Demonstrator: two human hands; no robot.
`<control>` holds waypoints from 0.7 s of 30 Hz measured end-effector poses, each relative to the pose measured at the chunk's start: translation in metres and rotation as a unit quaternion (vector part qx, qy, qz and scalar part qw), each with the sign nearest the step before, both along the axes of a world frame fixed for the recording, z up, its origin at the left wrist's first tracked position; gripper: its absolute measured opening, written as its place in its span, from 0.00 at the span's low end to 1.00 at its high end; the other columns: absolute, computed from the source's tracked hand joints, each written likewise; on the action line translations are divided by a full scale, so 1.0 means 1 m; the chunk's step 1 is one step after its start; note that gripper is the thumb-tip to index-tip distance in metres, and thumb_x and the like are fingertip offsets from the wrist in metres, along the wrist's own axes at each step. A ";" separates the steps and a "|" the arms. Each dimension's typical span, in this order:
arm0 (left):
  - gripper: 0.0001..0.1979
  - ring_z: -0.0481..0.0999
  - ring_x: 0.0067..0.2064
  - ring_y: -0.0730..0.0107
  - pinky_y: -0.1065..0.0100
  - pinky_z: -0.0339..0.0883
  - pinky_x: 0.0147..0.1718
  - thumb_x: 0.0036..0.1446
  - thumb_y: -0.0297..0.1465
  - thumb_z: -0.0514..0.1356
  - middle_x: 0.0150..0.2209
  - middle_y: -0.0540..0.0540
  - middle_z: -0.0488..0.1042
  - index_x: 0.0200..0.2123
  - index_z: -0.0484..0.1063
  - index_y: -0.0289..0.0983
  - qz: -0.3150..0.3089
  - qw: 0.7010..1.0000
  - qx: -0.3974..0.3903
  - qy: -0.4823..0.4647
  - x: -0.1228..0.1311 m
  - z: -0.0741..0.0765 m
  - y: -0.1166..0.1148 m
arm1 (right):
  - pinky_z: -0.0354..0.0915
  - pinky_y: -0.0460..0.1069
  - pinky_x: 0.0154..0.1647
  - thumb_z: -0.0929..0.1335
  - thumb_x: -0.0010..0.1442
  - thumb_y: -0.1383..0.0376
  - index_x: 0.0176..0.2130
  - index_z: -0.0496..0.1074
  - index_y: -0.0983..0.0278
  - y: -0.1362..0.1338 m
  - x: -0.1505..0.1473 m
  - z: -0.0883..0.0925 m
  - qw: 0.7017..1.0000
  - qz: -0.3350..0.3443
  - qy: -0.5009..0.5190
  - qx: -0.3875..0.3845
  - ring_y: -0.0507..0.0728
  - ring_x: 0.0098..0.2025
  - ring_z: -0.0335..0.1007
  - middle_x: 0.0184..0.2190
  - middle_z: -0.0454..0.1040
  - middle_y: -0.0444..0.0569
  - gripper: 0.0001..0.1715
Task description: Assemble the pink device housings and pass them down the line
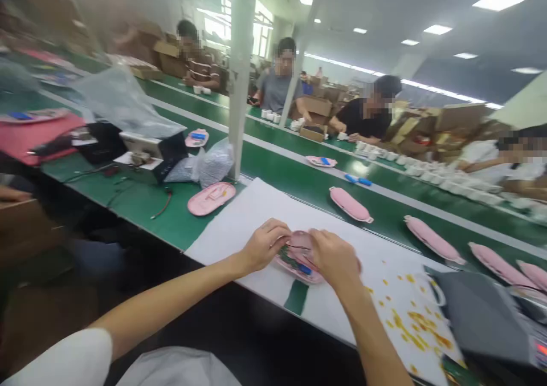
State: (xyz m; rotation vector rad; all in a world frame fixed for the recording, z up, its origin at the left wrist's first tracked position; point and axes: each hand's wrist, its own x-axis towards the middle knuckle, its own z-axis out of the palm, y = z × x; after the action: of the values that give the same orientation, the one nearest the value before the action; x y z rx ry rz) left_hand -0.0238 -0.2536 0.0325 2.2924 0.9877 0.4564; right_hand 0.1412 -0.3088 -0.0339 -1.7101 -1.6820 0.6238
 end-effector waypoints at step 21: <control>0.04 0.68 0.55 0.59 0.56 0.71 0.48 0.61 0.27 0.61 0.53 0.41 0.66 0.35 0.76 0.37 -0.027 0.996 0.083 -0.004 -0.007 0.005 0.021 | 0.56 0.47 0.28 0.59 0.66 0.65 0.40 0.76 0.61 0.020 0.006 0.021 0.993 -0.093 -0.029 0.071 0.53 0.30 0.72 0.32 0.78 0.45 0.17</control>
State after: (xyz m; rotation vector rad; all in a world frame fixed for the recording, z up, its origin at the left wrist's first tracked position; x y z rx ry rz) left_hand -0.0305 -0.2328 0.0376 2.4554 0.9112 0.5433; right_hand 0.1475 -0.2893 -0.0128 -1.7706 -1.5445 0.3624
